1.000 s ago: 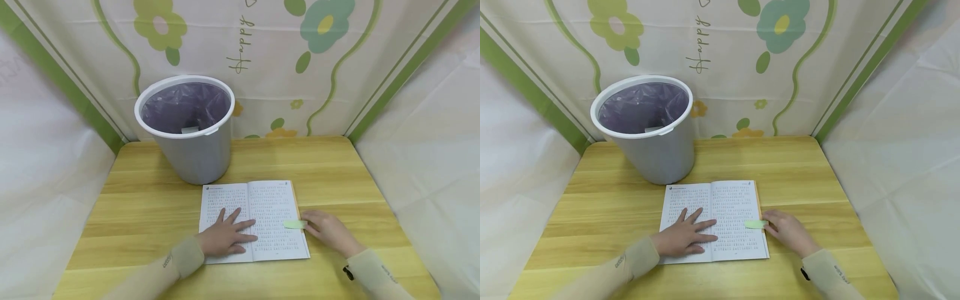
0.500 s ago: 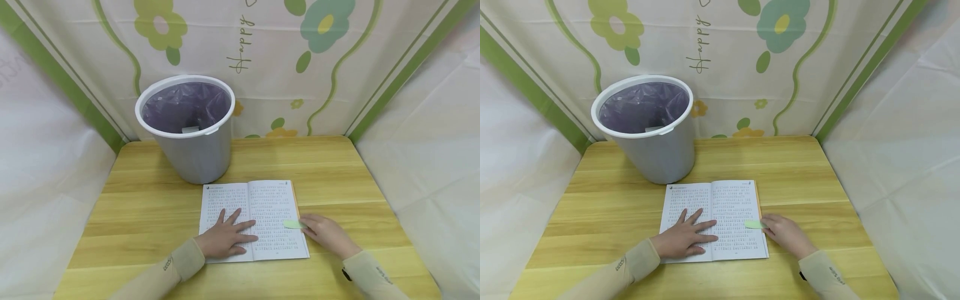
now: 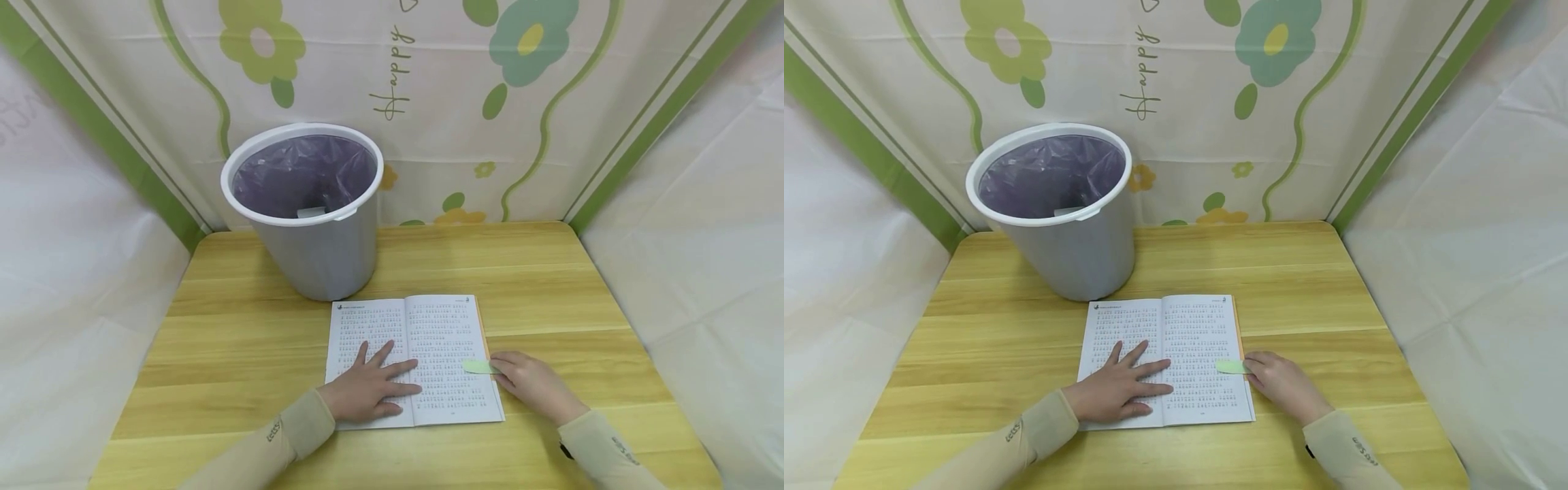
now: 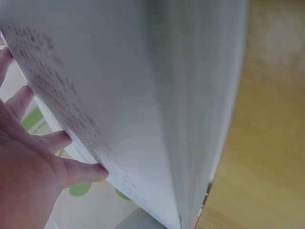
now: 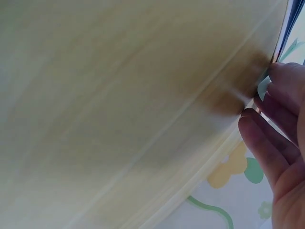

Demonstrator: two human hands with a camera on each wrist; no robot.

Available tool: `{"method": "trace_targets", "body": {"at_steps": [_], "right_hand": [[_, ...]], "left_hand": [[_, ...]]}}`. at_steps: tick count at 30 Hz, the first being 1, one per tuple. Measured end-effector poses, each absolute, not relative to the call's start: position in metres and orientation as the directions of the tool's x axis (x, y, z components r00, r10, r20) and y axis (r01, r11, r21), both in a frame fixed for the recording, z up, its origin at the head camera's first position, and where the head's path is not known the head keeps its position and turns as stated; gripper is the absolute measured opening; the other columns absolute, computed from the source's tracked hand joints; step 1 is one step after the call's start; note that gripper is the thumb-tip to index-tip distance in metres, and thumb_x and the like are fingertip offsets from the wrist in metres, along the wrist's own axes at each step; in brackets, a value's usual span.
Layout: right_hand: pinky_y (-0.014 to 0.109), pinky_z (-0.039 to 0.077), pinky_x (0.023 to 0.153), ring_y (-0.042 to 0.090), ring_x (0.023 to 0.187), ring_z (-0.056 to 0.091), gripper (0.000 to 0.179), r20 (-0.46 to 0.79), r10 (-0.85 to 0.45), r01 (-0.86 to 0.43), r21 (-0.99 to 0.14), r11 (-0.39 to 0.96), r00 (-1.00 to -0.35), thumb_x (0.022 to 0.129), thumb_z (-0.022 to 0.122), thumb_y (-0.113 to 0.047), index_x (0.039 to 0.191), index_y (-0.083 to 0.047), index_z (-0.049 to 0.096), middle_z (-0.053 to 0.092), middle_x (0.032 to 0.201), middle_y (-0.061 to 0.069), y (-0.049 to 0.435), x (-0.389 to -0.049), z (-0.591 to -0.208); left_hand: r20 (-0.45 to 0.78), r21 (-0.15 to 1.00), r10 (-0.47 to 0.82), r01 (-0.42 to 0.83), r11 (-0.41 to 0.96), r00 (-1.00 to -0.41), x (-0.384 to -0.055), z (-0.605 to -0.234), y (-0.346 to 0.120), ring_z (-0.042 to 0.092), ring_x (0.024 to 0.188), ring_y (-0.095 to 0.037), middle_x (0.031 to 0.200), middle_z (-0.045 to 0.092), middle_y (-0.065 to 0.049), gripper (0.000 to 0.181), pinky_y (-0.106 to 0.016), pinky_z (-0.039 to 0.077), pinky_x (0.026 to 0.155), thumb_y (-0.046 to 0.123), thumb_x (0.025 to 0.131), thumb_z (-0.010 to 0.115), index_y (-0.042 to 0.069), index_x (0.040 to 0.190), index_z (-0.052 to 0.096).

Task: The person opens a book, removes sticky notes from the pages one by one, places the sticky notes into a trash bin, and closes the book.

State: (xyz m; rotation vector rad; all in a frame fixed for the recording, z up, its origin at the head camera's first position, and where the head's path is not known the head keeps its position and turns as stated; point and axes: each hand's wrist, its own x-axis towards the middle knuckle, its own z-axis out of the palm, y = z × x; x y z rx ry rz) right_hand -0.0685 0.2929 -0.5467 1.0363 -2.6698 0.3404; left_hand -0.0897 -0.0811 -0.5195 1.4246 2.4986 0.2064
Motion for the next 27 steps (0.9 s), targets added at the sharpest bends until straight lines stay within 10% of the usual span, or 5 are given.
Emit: {"method": "trace_targets", "body": {"at_steps": [15,27], "right_hand": [[0.030,0.056,0.083,0.025,0.098,0.065,0.030,0.292,-0.715,-0.744,0.016,0.668,-0.636,0.070,0.081,0.004,0.099,0.004,0.073,0.070,0.104,0.013,0.294,-0.072,-0.546],[0.031,0.059,0.072,0.022,0.083,0.071,0.022,0.332,-0.565,-0.645,-0.218,0.733,-0.755,0.073,0.082,0.006,0.093,-0.001,0.075,0.073,0.090,0.007,0.299,-0.077,-0.537]], "left_hand": [[-0.161,0.264,0.858,0.816,0.514,-0.488,-0.090,-0.520,-0.081,0.009,0.148,-0.043,0.164,0.019,0.008,0.048,-0.077,0.019,0.103,0.051,0.102,0.044,0.044,0.149,0.041],[-0.177,0.253,0.856,0.818,0.516,-0.485,-0.089,-0.518,-0.081,0.009,0.148,-0.044,0.164,0.018,0.008,0.048,-0.077,0.019,0.103,0.051,0.102,0.044,0.044,0.149,0.040]]}}
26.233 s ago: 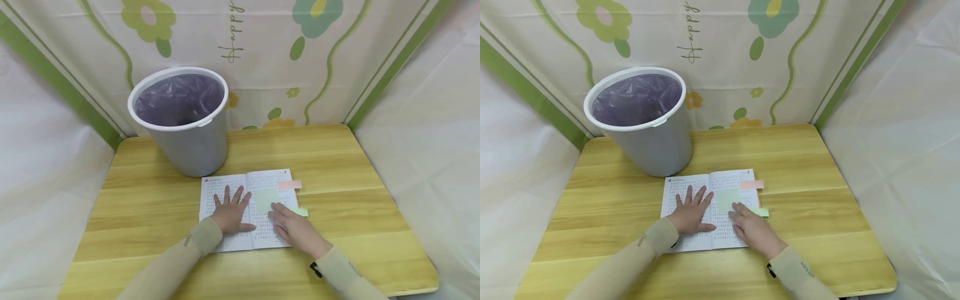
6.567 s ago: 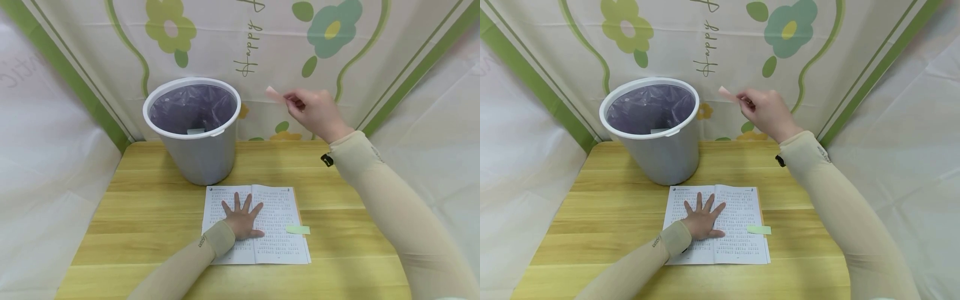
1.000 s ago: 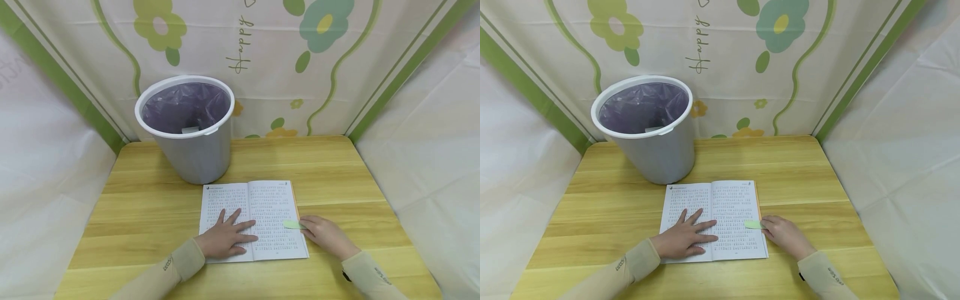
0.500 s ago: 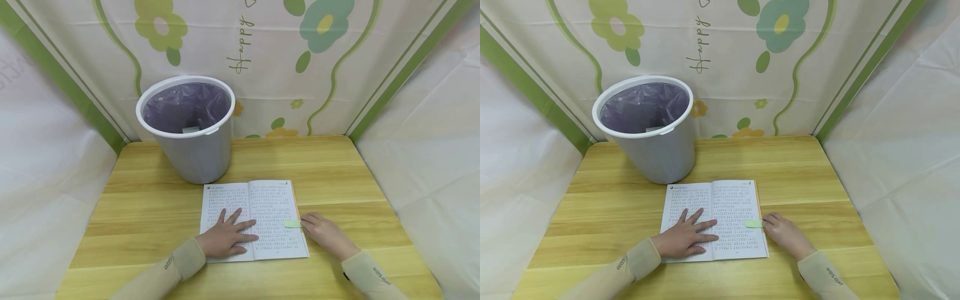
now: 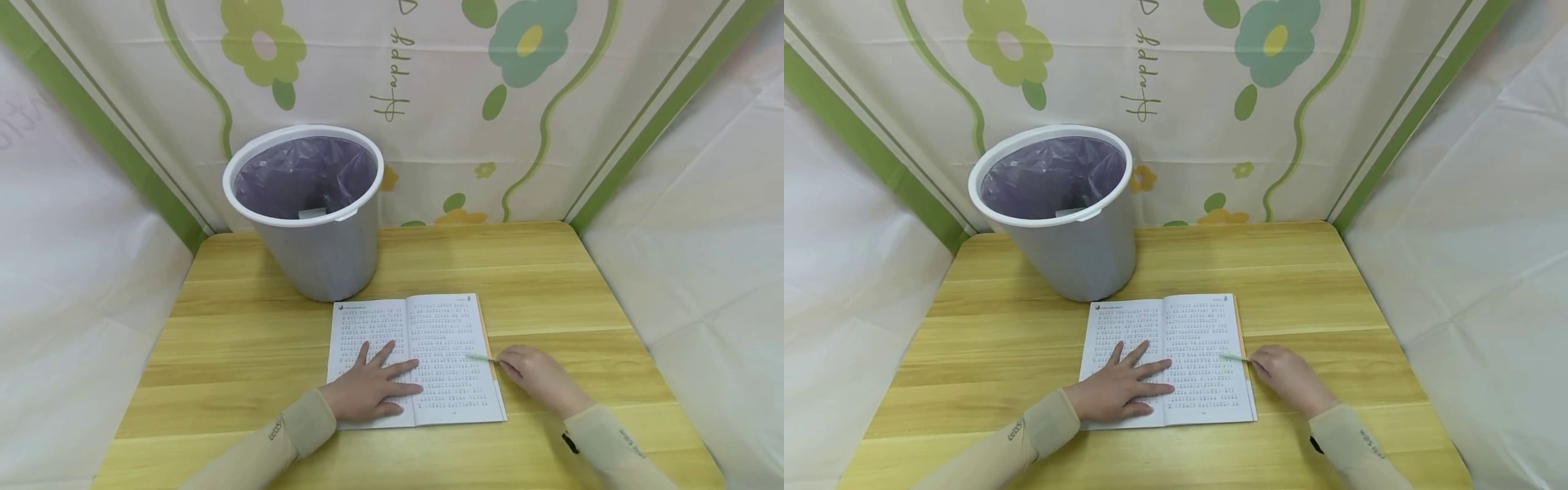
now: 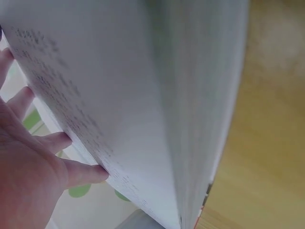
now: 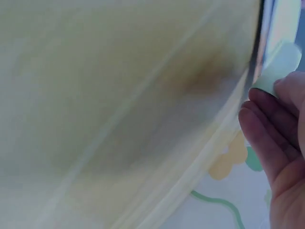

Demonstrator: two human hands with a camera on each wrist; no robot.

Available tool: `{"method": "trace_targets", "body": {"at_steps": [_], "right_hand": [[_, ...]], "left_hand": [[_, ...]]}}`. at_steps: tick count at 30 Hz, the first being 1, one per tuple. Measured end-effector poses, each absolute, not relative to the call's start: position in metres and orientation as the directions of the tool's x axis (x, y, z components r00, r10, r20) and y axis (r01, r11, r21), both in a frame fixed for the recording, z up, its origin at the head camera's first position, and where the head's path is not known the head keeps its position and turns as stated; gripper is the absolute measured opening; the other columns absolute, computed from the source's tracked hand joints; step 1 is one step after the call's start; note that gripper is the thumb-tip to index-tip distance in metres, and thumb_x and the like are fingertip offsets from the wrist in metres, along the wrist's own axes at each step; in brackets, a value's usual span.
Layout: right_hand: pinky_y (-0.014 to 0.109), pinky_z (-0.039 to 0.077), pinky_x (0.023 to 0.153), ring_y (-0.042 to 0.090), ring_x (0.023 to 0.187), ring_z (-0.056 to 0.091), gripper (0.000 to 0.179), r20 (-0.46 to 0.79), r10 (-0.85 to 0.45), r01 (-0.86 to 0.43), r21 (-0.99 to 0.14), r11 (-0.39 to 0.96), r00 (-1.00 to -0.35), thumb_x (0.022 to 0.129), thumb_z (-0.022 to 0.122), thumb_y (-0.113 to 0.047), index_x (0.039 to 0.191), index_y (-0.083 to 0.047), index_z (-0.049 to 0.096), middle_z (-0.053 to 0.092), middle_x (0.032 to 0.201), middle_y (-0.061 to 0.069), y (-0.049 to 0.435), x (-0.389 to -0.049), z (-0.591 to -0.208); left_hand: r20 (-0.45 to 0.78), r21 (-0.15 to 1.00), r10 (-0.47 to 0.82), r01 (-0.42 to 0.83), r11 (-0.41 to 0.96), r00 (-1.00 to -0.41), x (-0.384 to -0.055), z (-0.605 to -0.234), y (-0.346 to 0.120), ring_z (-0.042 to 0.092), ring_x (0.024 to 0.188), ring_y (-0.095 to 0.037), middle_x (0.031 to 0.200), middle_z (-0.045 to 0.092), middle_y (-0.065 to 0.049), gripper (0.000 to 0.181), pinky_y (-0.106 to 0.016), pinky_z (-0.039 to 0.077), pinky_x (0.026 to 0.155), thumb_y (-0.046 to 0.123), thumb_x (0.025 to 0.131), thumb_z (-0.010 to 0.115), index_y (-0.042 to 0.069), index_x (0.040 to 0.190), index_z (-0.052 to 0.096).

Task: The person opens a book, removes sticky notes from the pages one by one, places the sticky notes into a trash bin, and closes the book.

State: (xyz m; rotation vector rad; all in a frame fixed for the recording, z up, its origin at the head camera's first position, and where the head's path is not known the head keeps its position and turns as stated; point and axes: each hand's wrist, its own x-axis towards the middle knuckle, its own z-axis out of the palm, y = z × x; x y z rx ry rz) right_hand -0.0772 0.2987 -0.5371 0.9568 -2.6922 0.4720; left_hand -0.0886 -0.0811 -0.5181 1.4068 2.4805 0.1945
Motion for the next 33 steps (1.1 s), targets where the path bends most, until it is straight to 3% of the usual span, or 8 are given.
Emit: {"method": "trace_targets", "body": {"at_steps": [6,12,22,27,33], "right_hand": [[0.031,0.059,0.065,0.021,0.076,0.071,0.020,0.368,-0.494,-0.597,-0.263,0.758,-0.788,0.074,0.080,0.005,0.093,0.000,0.074,0.073,0.086,0.008,0.306,-0.083,-0.529],[0.038,0.059,0.066,0.027,0.078,0.071,0.022,0.426,-0.457,-0.585,-0.240,0.775,-0.781,0.074,0.080,0.005,0.095,0.000,0.075,0.073,0.089,0.011,0.310,-0.091,-0.513],[0.039,0.058,0.057,0.032,0.071,0.071,0.021,0.570,-0.414,-0.606,-0.195,0.771,-0.710,0.072,0.079,0.007,0.092,0.003,0.074,0.073,0.085,0.017,0.314,-0.126,-0.463],[0.039,0.057,0.055,0.033,0.067,0.071,0.020,0.605,-0.420,-0.620,-0.160,0.768,-0.676,0.075,0.077,0.007,0.095,0.005,0.074,0.072,0.085,0.019,0.301,-0.160,-0.418],[0.040,0.057,0.055,0.030,0.064,0.070,0.012,0.630,-0.438,-0.656,-0.153,0.739,-0.641,0.084,0.072,0.007,0.095,0.006,0.074,0.073,0.083,0.019,0.271,-0.213,-0.354]], "left_hand": [[-0.173,0.226,0.841,0.810,0.541,-0.513,-0.082,-0.519,-0.081,0.012,0.147,-0.045,0.164,0.018,0.008,0.049,-0.077,0.020,0.103,0.050,0.102,0.043,0.043,0.150,0.039],[-0.170,0.214,0.782,0.753,0.623,-0.599,-0.059,-0.518,-0.076,0.019,0.145,-0.046,0.163,0.021,0.006,0.050,-0.078,0.026,0.099,0.045,0.103,0.045,0.040,0.152,0.038],[-0.151,0.214,0.676,0.643,0.735,-0.722,-0.029,-0.516,-0.070,0.023,0.142,-0.051,0.161,0.028,0.004,0.047,-0.081,0.030,0.090,0.039,0.103,0.047,0.040,0.150,0.043],[-0.129,0.200,0.665,0.638,0.744,-0.735,-0.026,-0.518,-0.070,0.025,0.141,-0.051,0.160,0.030,0.003,0.046,-0.082,0.031,0.088,0.040,0.103,0.047,0.040,0.149,0.044],[-0.125,0.180,0.700,0.678,0.713,-0.703,-0.029,-0.515,-0.074,0.025,0.141,-0.051,0.161,0.028,0.003,0.049,-0.081,0.031,0.089,0.043,0.102,0.047,0.041,0.151,0.040]]}}
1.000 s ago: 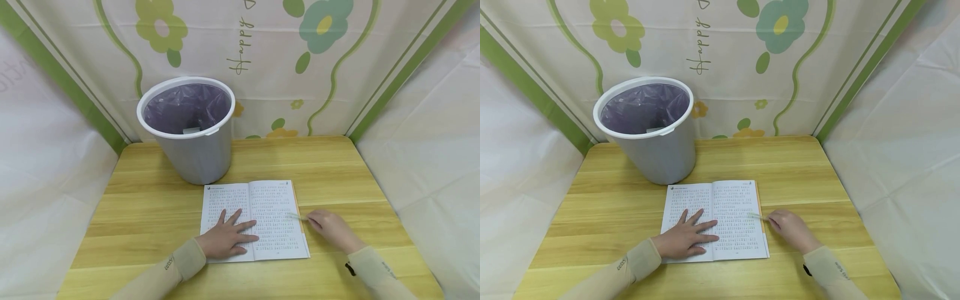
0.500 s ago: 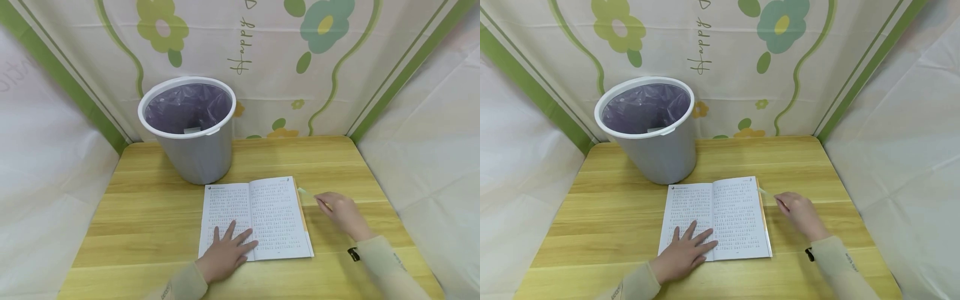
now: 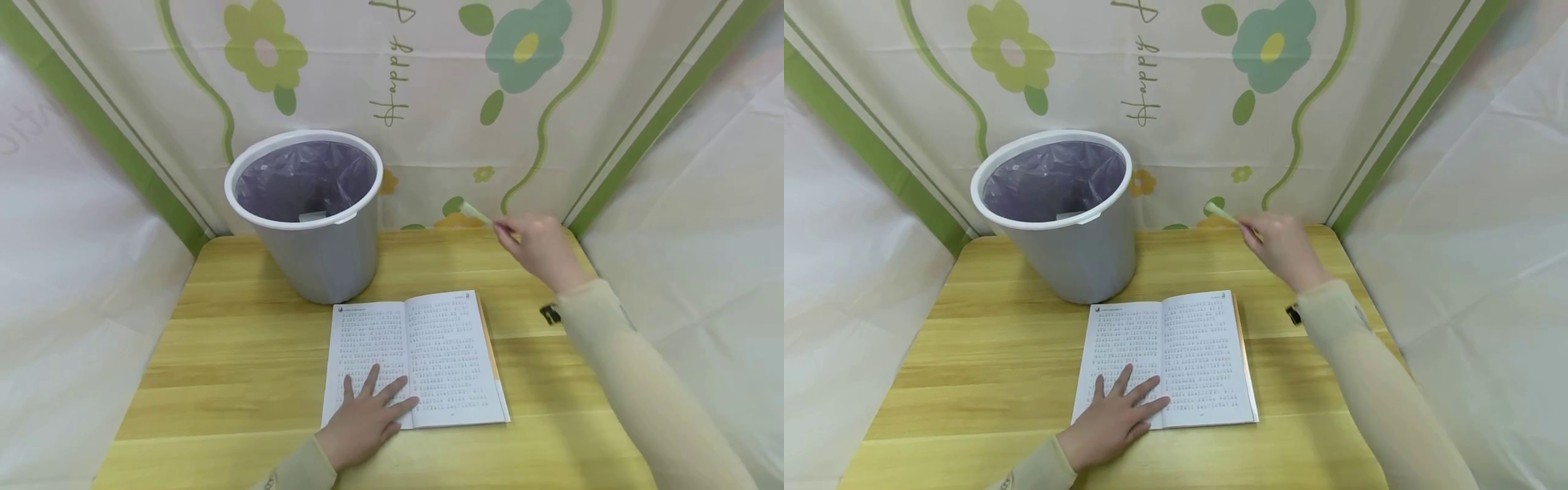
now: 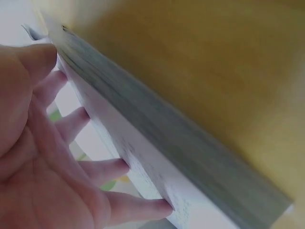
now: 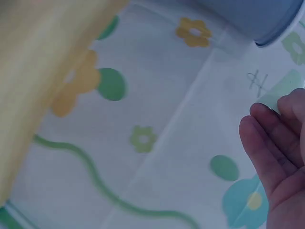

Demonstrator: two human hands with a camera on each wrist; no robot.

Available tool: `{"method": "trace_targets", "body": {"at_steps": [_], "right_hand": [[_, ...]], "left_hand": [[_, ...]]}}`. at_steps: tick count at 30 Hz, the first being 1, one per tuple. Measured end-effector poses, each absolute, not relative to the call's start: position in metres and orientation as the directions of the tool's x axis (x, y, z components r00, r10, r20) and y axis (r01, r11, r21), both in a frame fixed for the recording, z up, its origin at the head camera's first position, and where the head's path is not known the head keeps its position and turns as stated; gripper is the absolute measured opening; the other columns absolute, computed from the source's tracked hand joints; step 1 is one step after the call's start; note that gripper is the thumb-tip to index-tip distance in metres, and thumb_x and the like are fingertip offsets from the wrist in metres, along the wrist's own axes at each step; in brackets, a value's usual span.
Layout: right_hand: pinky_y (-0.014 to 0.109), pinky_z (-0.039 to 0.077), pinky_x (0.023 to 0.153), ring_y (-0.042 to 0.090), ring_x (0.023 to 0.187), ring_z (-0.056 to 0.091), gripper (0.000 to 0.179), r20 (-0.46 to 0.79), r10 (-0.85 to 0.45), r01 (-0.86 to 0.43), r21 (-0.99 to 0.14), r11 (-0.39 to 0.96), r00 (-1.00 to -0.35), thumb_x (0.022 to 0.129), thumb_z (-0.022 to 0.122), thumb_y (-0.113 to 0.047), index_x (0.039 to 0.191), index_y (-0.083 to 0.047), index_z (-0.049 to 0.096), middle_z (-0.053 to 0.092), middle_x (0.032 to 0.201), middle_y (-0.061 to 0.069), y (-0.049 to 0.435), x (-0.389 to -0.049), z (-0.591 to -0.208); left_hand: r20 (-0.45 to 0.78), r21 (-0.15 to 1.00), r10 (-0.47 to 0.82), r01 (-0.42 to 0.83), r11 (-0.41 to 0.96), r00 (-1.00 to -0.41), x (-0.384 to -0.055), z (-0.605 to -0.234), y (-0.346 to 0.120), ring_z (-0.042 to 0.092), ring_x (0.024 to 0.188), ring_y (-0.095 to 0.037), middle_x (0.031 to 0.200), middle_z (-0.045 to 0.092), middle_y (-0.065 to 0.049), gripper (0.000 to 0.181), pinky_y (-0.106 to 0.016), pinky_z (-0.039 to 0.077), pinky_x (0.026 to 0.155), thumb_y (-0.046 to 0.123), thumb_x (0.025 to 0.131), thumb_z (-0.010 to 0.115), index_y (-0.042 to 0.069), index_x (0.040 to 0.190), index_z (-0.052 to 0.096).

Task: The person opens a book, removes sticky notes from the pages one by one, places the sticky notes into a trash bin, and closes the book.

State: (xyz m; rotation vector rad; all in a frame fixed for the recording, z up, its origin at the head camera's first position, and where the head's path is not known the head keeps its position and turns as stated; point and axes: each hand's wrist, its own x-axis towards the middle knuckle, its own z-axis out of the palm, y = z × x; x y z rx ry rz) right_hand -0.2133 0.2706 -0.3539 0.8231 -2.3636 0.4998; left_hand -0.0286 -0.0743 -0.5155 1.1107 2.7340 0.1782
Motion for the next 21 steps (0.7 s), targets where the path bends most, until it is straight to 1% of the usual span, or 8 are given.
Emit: {"method": "trace_targets", "body": {"at_steps": [2,5,7,9,13,15,21], "right_hand": [[0.040,0.058,0.059,0.030,0.067,0.070,0.011,0.625,-0.458,-0.673,-0.151,0.724,-0.633,0.087,0.070,0.004,0.097,0.007,0.074,0.073,0.084,0.020,0.256,-0.231,-0.333],[0.040,0.059,0.066,0.030,0.074,0.071,0.013,0.595,-0.473,-0.681,-0.180,0.709,-0.650,0.092,0.066,0.000,0.100,0.006,0.074,0.073,0.089,0.019,0.230,-0.254,-0.306],[0.040,0.059,0.071,0.029,0.079,0.071,0.016,0.561,-0.485,-0.676,-0.192,0.711,-0.671,0.094,0.064,-0.004,0.103,0.004,0.074,0.074,0.093,0.019,0.211,-0.266,-0.290],[0.038,0.058,0.074,0.027,0.080,0.071,0.019,0.524,-0.492,-0.663,-0.202,0.721,-0.695,0.096,0.061,-0.008,0.105,0.002,0.074,0.074,0.095,0.016,0.190,-0.278,-0.279],[0.036,0.055,0.077,0.024,0.080,0.068,0.022,0.465,-0.508,-0.644,-0.196,0.740,-0.725,0.098,0.058,-0.012,0.108,-0.002,0.075,0.074,0.095,0.013,0.152,-0.296,-0.262],[0.035,0.053,0.077,0.023,0.080,0.067,0.023,0.446,-0.522,-0.647,-0.194,0.737,-0.728,0.098,0.057,-0.012,0.109,-0.003,0.075,0.074,0.096,0.011,0.135,-0.305,-0.257],[0.035,0.053,0.079,0.025,0.086,0.068,0.025,0.369,-0.576,-0.656,-0.140,0.741,-0.729,0.098,0.053,-0.009,0.106,-0.001,0.076,0.074,0.099,0.011,0.092,-0.327,-0.246]], "left_hand": [[-0.149,0.168,0.709,0.689,0.705,-0.689,-0.031,-0.514,-0.077,0.023,0.142,-0.050,0.162,0.026,0.004,0.052,-0.081,0.030,0.090,0.045,0.102,0.047,0.043,0.152,0.036],[-0.179,0.157,0.723,0.706,0.691,-0.668,-0.034,-0.513,-0.080,0.020,0.143,-0.050,0.163,0.022,0.006,0.055,-0.082,0.028,0.091,0.050,0.100,0.047,0.046,0.153,0.032],[-0.187,0.162,0.730,0.712,0.683,-0.657,-0.035,-0.513,-0.082,0.019,0.144,-0.050,0.163,0.022,0.006,0.056,-0.082,0.028,0.091,0.051,0.100,0.047,0.046,0.153,0.031],[-0.191,0.166,0.735,0.717,0.678,-0.651,-0.036,-0.513,-0.083,0.018,0.144,-0.050,0.163,0.022,0.006,0.056,-0.082,0.028,0.092,0.052,0.099,0.046,0.047,0.153,0.030],[-0.183,0.174,0.741,0.721,0.671,-0.646,-0.036,-0.516,-0.085,0.019,0.144,-0.050,0.163,0.023,0.006,0.056,-0.082,0.028,0.091,0.053,0.099,0.045,0.047,0.153,0.030],[-0.181,0.170,0.742,0.723,0.670,-0.646,-0.036,-0.517,-0.086,0.019,0.143,-0.050,0.163,0.023,0.006,0.056,-0.082,0.028,0.091,0.054,0.099,0.045,0.047,0.153,0.030],[-0.170,0.151,0.749,0.734,0.662,-0.640,-0.037,-0.515,-0.086,0.021,0.143,-0.050,0.163,0.023,0.006,0.057,-0.081,0.031,0.090,0.053,0.099,0.047,0.047,0.153,0.031]]}}
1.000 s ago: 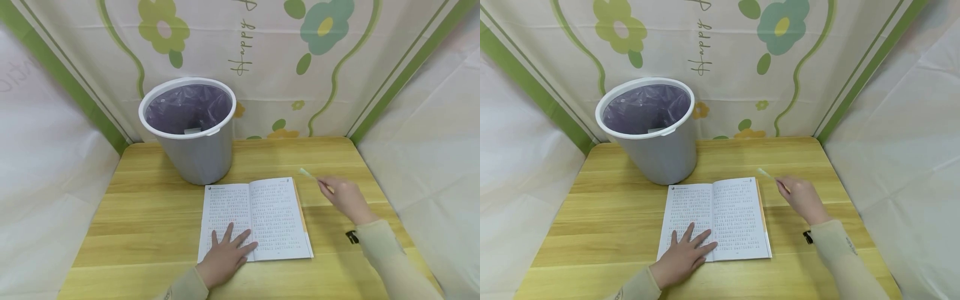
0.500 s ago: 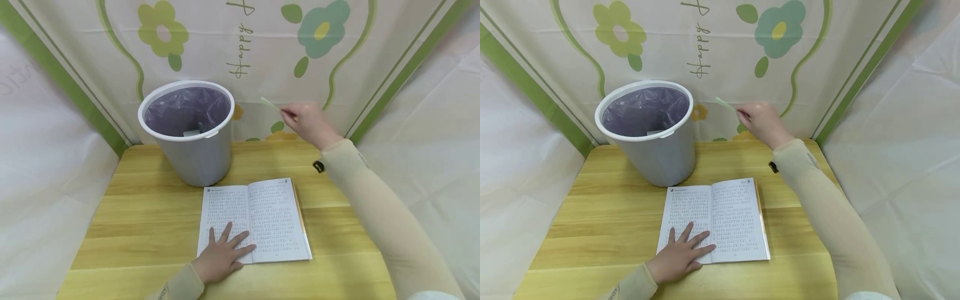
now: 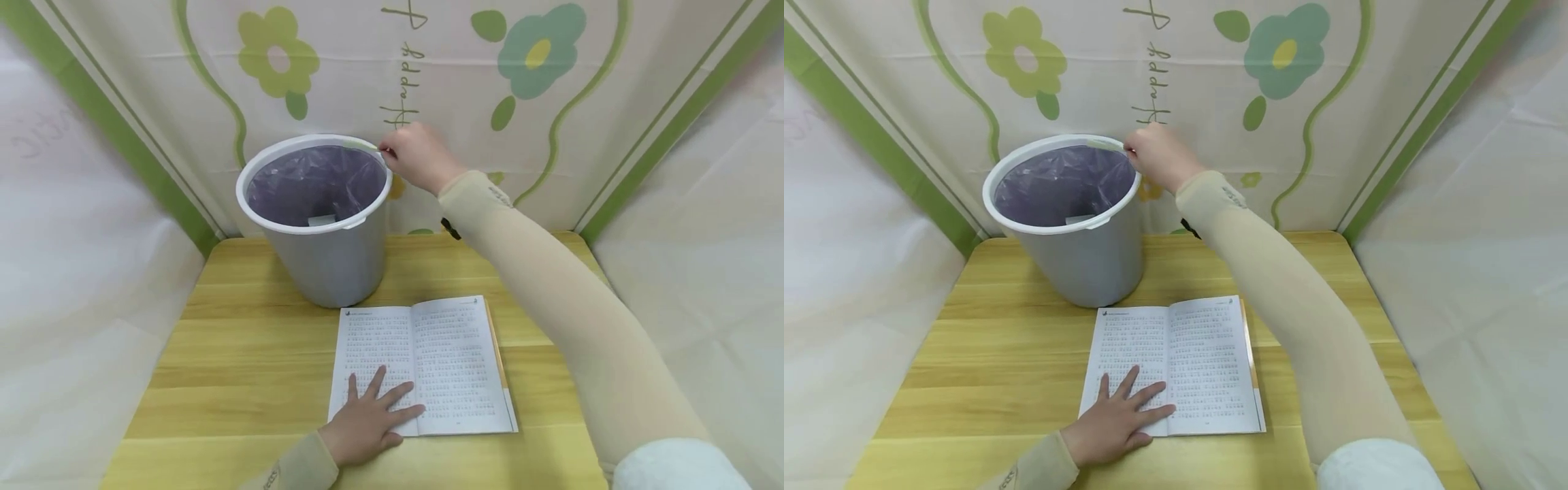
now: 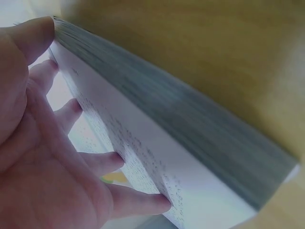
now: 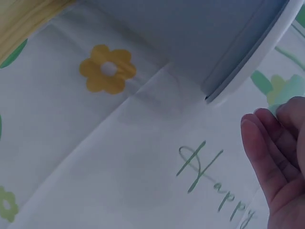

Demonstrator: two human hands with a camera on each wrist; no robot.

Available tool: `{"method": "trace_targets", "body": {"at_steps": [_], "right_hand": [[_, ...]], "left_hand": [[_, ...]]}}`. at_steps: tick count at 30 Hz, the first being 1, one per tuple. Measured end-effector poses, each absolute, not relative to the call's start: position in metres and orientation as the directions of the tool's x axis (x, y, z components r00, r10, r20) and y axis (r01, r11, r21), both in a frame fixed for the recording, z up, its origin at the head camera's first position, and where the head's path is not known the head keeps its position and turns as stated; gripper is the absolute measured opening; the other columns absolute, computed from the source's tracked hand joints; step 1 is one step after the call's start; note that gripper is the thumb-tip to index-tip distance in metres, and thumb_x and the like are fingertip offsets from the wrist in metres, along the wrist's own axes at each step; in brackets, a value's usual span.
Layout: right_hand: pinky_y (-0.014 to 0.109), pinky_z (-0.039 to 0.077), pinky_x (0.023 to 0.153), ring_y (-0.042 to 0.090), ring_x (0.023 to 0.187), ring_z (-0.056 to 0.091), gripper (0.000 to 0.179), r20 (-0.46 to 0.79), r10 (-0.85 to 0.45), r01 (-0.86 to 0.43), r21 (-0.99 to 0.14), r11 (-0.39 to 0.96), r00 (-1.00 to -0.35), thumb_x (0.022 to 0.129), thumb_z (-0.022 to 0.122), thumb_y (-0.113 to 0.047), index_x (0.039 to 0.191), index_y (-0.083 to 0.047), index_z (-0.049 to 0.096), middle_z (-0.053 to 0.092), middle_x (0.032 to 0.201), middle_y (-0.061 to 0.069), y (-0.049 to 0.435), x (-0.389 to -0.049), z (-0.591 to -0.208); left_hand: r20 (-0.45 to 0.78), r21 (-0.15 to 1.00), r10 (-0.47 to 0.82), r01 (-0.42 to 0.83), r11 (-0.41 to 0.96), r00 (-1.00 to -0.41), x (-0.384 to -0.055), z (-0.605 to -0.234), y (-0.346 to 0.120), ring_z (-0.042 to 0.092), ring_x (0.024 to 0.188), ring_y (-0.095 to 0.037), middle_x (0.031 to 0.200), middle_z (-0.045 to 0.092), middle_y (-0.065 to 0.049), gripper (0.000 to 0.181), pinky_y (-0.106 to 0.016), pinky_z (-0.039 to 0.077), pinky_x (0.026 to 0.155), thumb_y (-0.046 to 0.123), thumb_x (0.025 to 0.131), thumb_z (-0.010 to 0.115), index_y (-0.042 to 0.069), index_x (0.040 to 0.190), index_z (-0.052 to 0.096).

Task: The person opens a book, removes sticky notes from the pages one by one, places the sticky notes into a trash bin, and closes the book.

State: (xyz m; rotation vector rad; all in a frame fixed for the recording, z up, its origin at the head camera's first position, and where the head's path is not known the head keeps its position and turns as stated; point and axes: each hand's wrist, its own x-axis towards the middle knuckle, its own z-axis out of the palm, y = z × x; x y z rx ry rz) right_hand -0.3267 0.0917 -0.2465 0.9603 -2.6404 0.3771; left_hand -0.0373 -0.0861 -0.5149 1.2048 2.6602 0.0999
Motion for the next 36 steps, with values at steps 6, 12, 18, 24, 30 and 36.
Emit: {"method": "trace_targets", "body": {"at_steps": [6,12,18,24,30,36], "right_hand": [[0.035,0.050,0.072,0.025,0.076,0.060,0.023,0.269,-0.634,-0.677,-0.111,0.727,-0.725,0.094,0.052,-0.003,0.096,0.001,0.074,0.072,0.091,0.012,0.062,-0.331,-0.247],[0.040,0.051,0.075,0.030,0.080,0.063,0.018,0.218,-0.686,-0.710,-0.051,0.702,-0.694,0.092,0.057,-0.002,0.091,-0.001,0.074,0.072,0.090,0.012,0.045,-0.332,-0.256],[0.039,0.051,0.082,0.028,0.086,0.065,0.016,0.135,-0.725,-0.736,-0.067,0.673,-0.675,0.091,0.062,-0.003,0.100,0.000,0.075,0.073,0.096,0.011,0.039,-0.331,-0.259],[0.034,0.051,0.090,0.026,0.101,0.066,0.023,0.095,-0.715,-0.721,-0.110,0.684,-0.693,0.095,0.059,-0.005,0.113,0.001,0.073,0.071,0.111,0.014,0.043,-0.334,-0.261],[0.033,0.051,0.092,0.027,0.104,0.067,0.026,0.129,-0.713,-0.724,-0.131,0.677,-0.690,0.096,0.057,-0.008,0.116,0.000,0.072,0.071,0.114,0.014,0.049,-0.337,-0.258],[0.033,0.051,0.086,0.025,0.094,0.066,0.025,0.209,-0.715,-0.744,-0.149,0.651,-0.667,0.095,0.056,-0.007,0.112,0.000,0.073,0.073,0.107,0.013,0.058,-0.335,-0.255]], "left_hand": [[-0.179,0.137,0.742,0.731,0.669,-0.645,-0.035,-0.515,-0.086,0.021,0.143,-0.049,0.163,0.022,0.007,0.057,-0.081,0.030,0.091,0.052,0.099,0.048,0.047,0.153,0.031],[-0.180,0.145,0.745,0.732,0.666,-0.642,-0.033,-0.515,-0.085,0.021,0.143,-0.049,0.163,0.022,0.008,0.056,-0.081,0.030,0.091,0.053,0.099,0.047,0.048,0.152,0.031],[-0.171,0.141,0.747,0.734,0.664,-0.643,-0.033,-0.516,-0.085,0.021,0.143,-0.049,0.163,0.023,0.008,0.057,-0.081,0.031,0.090,0.053,0.098,0.049,0.048,0.152,0.032],[-0.167,0.130,0.749,0.739,0.661,-0.641,-0.034,-0.517,-0.086,0.021,0.143,-0.049,0.163,0.023,0.007,0.057,-0.081,0.031,0.089,0.053,0.098,0.049,0.048,0.152,0.031],[-0.172,0.133,0.752,0.741,0.658,-0.637,-0.035,-0.513,-0.087,0.023,0.142,-0.050,0.162,0.025,0.007,0.057,-0.081,0.032,0.089,0.052,0.098,0.049,0.047,0.152,0.033],[-0.168,0.139,0.754,0.742,0.656,-0.635,-0.036,-0.512,-0.086,0.024,0.142,-0.050,0.162,0.026,0.006,0.056,-0.081,0.033,0.088,0.052,0.098,0.050,0.046,0.152,0.034]]}}
